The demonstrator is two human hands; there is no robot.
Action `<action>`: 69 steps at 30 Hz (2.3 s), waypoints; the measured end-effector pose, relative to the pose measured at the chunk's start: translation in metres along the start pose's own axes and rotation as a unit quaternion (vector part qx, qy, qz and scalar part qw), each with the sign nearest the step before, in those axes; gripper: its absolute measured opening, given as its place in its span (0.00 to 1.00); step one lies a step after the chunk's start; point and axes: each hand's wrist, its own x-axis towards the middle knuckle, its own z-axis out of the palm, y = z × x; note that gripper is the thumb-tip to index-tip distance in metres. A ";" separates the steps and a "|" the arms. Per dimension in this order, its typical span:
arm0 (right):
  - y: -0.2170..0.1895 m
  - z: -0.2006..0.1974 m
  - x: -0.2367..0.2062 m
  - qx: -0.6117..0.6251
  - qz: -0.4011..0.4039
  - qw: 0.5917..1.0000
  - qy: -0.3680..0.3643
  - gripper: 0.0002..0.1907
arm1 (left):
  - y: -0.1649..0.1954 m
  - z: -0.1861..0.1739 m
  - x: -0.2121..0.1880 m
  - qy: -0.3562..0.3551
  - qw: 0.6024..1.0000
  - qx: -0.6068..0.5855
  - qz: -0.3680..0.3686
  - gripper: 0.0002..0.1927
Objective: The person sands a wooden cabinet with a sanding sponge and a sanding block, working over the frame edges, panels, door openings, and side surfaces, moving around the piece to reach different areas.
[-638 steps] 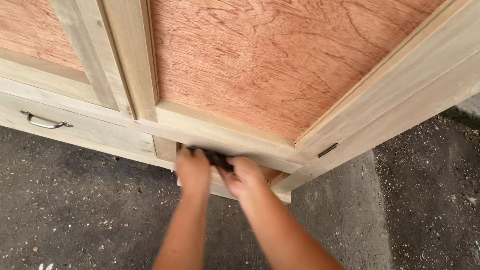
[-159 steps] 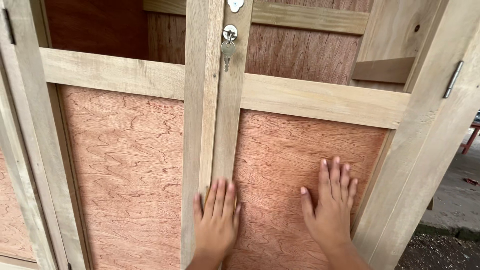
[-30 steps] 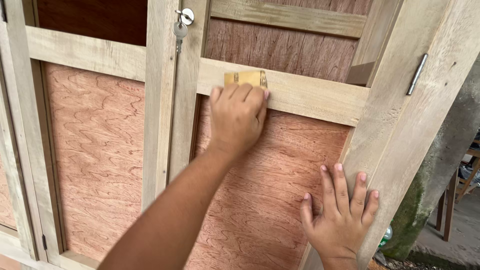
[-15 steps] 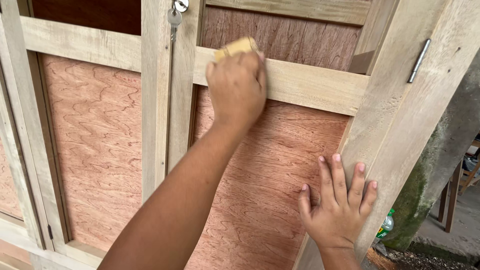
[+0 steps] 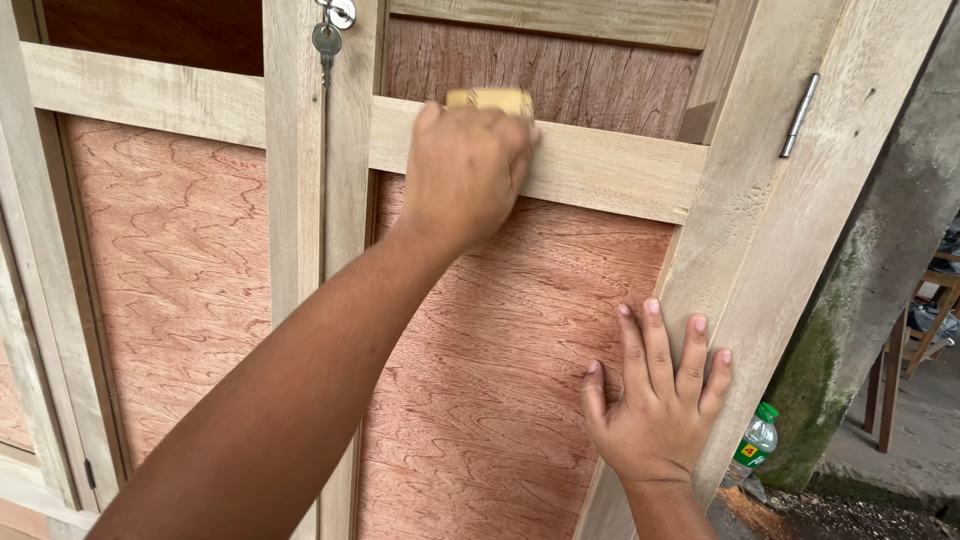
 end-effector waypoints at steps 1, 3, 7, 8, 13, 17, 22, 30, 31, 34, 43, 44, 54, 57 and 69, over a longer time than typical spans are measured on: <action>0.000 0.000 0.000 -0.002 0.001 1.000 -0.004 0.31 | 0.003 0.002 -0.002 0.009 0.999 -0.010 -0.037 0.19; 0.000 0.000 0.001 -0.009 0.004 1.000 -0.008 0.31 | 0.009 0.002 -0.003 0.031 0.993 -0.030 -0.107 0.21; 0.000 -0.001 0.002 -0.006 -0.005 1.000 0.004 0.32 | 0.011 -0.017 -0.003 0.036 0.999 -0.006 0.010 0.21; 0.000 0.000 0.002 -0.006 -0.002 1.000 0.000 0.32 | 0.003 -0.025 0.005 -0.028 0.999 0.026 -0.016 0.23; 0.000 0.000 0.000 0.030 0.001 0.999 0.028 0.34 | 0.023 -0.033 0.020 0.109 0.986 -0.023 -0.123 0.14; 0.002 -0.002 -0.002 0.105 0.044 0.992 0.053 0.40 | 0.086 0.007 -0.006 0.155 0.982 -0.102 0.043 0.04; 0.003 -0.003 -0.002 0.116 0.045 0.990 0.066 0.40 | 0.031 0.020 -0.020 0.135 0.989 -0.023 0.049 0.08; 0.008 -0.005 -0.009 0.272 0.047 0.957 0.092 0.38 | 0.036 0.031 -0.012 0.230 0.956 -0.026 -0.178 0.09; 0.009 -0.005 -0.010 0.317 0.042 0.941 0.107 0.38 | 0.063 0.040 0.001 0.200 0.969 -0.054 -0.132 0.12; 0.010 -0.002 -0.013 0.424 0.037 0.894 0.137 0.39 | 0.135 0.052 0.030 0.240 0.962 -0.126 -0.009 0.06; 0.016 -0.013 -0.069 0.508 0.074 0.848 0.130 0.39 | 0.189 0.031 -0.092 0.082 0.975 -0.150 0.141 0.06; 0.014 -0.014 -0.078 0.520 0.089 0.840 0.126 0.40 | 0.192 0.031 -0.117 0.075 0.974 -0.147 0.153 0.08; 0.042 -0.033 -0.129 0.551 0.104 0.828 0.008 0.39 | 0.206 0.037 -0.235 -0.092 0.930 -0.182 0.304 0.13; 0.044 -0.035 -0.122 0.509 0.149 0.846 0.048 0.35 | 0.193 0.024 -0.128 -0.011 0.981 -0.055 0.184 0.13; 0.046 -0.006 -0.102 0.622 0.363 0.694 0.008 0.44 | 0.198 0.051 -0.173 -0.114 0.970 -0.138 0.162 0.34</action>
